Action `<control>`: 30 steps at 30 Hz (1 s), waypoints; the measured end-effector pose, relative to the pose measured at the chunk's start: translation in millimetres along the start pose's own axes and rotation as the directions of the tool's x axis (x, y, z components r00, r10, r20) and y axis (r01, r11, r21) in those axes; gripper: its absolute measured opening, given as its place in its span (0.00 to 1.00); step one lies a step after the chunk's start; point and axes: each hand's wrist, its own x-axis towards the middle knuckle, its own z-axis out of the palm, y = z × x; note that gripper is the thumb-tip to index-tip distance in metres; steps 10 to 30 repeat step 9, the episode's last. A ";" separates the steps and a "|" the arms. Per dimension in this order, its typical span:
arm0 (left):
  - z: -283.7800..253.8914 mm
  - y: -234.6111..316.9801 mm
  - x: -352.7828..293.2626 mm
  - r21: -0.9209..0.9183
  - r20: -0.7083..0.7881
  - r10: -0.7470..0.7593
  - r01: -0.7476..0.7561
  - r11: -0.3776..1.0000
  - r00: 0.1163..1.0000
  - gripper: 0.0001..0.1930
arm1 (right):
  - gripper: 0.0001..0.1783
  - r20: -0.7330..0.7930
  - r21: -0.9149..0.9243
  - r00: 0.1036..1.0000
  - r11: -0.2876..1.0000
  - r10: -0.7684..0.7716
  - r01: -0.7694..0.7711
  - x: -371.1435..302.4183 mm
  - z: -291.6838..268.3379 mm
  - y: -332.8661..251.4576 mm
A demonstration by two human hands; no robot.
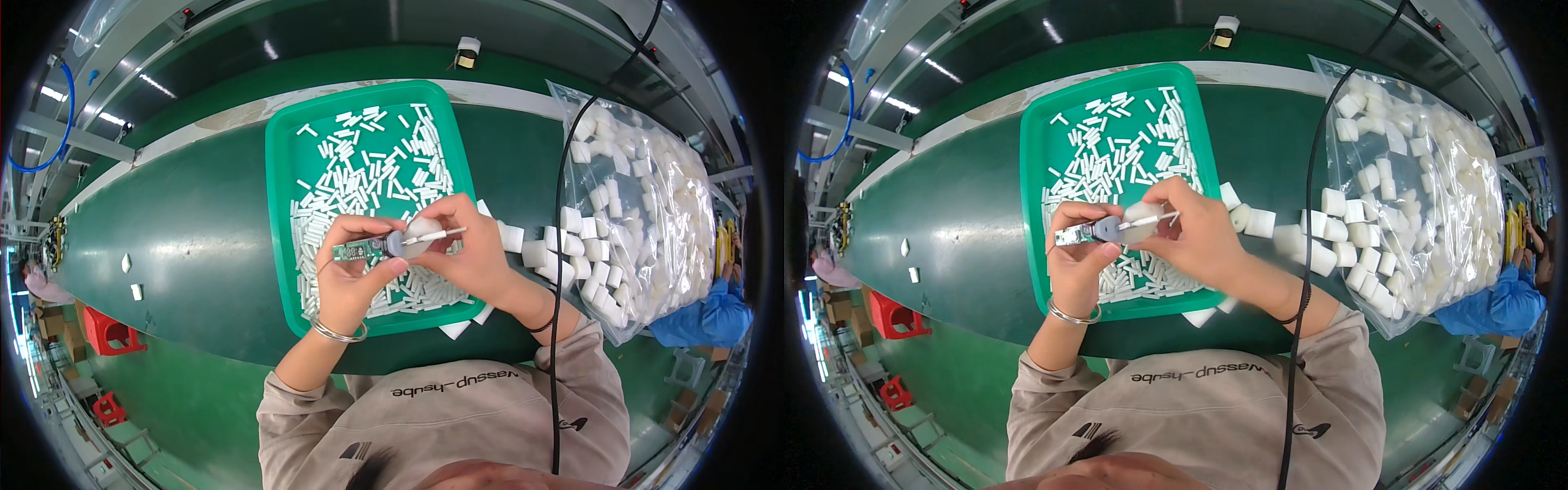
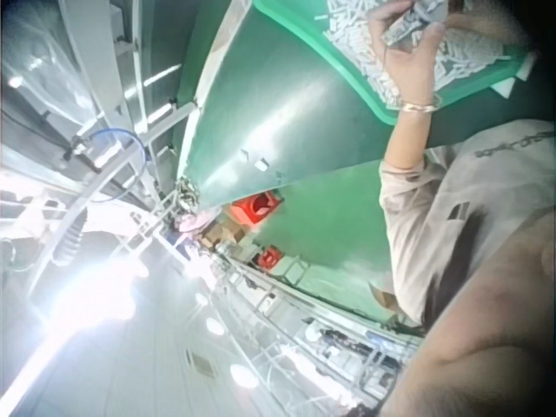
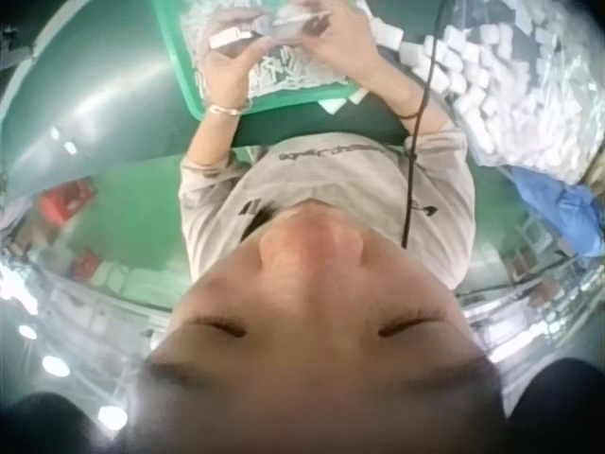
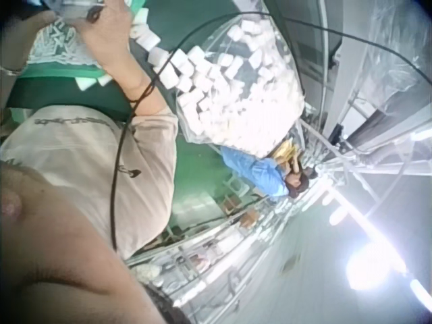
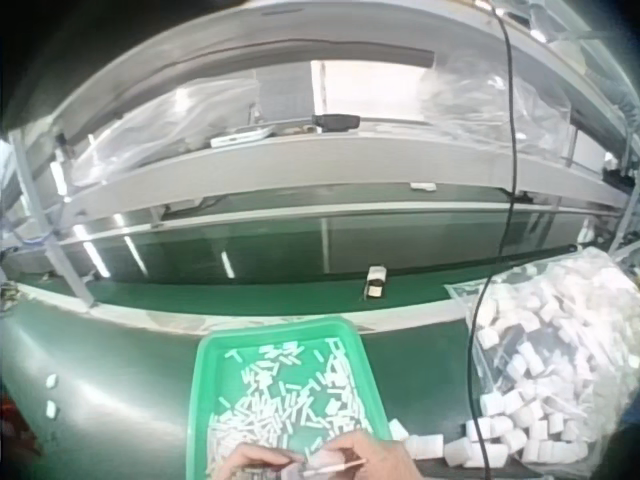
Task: The person manually assembles small electronic components by inserting small white tubes onto metal pins on a circuit board assembly.
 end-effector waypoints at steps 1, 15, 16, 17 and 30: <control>-0.8 0.0 -0.1 0.003 -0.005 0.000 0.000 1.000 1.000 0.19 | 0.25 0.030 0.041 0.995 0.995 0.094 -0.095 0.5 2.7 -1.8; -5.2 -0.1 1.2 0.134 -0.078 0.083 -0.072 0.988 0.994 0.20 | 0.24 0.223 0.578 0.962 0.774 0.158 -0.261 7.2 0.6 6.8; -5.2 -0.1 1.2 0.134 -0.078 0.083 -0.072 0.988 0.994 0.20 | 0.24 0.223 0.578 0.962 0.774 0.158 -0.261 7.2 0.6 6.8; -5.2 -0.1 1.2 0.134 -0.078 0.083 -0.072 0.988 0.994 0.20 | 0.24 0.223 0.578 0.962 0.774 0.158 -0.261 7.2 0.6 6.8; -5.2 -0.1 1.2 0.134 -0.078 0.083 -0.072 0.988 0.994 0.20 | 0.24 0.223 0.578 0.962 0.774 0.158 -0.261 7.2 0.6 6.8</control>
